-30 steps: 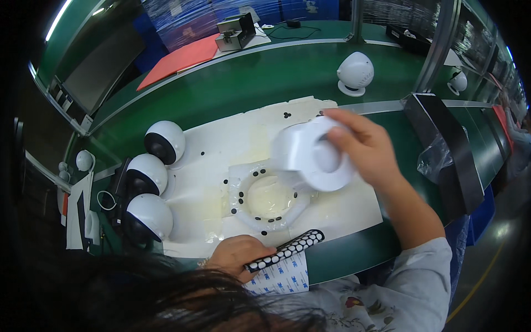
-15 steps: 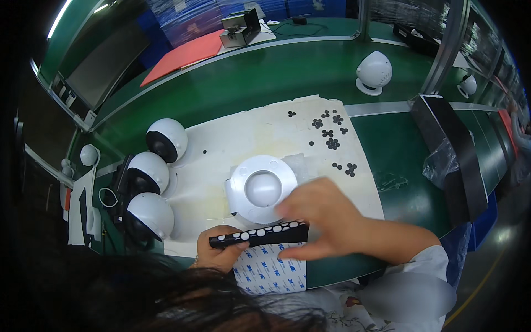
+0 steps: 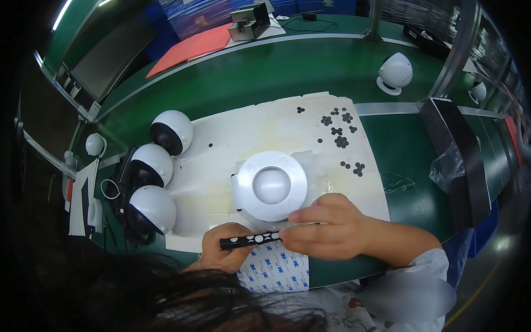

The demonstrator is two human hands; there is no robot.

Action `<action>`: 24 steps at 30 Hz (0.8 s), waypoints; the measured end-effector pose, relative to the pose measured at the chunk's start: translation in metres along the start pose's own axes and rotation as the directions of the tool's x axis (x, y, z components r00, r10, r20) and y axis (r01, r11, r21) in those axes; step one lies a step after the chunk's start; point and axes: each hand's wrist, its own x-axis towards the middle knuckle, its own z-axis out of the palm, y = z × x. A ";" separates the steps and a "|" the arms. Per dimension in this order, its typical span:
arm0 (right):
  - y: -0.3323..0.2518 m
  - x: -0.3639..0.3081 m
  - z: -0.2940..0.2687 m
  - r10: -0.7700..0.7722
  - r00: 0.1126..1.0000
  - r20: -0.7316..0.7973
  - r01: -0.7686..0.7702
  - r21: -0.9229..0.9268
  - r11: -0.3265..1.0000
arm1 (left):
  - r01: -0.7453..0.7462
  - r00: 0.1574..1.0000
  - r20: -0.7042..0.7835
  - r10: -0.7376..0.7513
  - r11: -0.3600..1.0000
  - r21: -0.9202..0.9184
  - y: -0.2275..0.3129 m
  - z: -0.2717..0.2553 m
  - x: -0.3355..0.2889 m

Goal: The person assembles white dome security cameras by hand on a green workbench. They pick up camera housings, place small black circular components into the mounting holes, and set the finished units aside. The process is repeated for multiple units throughout the clip.

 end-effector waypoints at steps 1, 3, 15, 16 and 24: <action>-0.001 0.001 0.000 0.029 1.000 0.004 -0.029 0.038 0.999 | -0.009 1.000 -0.007 0.009 1.000 -0.018 0.002 0.000 -0.001; -0.001 0.003 0.002 0.048 0.998 0.030 -0.051 0.116 0.992 | 0.029 0.999 -0.028 -0.030 0.999 -0.028 0.004 0.000 -0.002; -0.014 0.015 0.010 0.115 0.987 0.116 -0.125 0.087 0.988 | -0.066 0.997 -0.037 0.068 0.996 0.057 0.003 0.002 0.001; -0.015 0.013 0.009 0.080 0.989 0.124 -0.091 0.091 0.992 | -0.081 0.996 -0.033 0.083 0.995 0.057 0.001 0.003 0.001; -0.014 0.013 0.014 0.217 0.975 0.042 -0.221 0.153 0.963 | -0.055 0.998 -0.005 0.056 0.996 0.068 0.006 0.002 0.001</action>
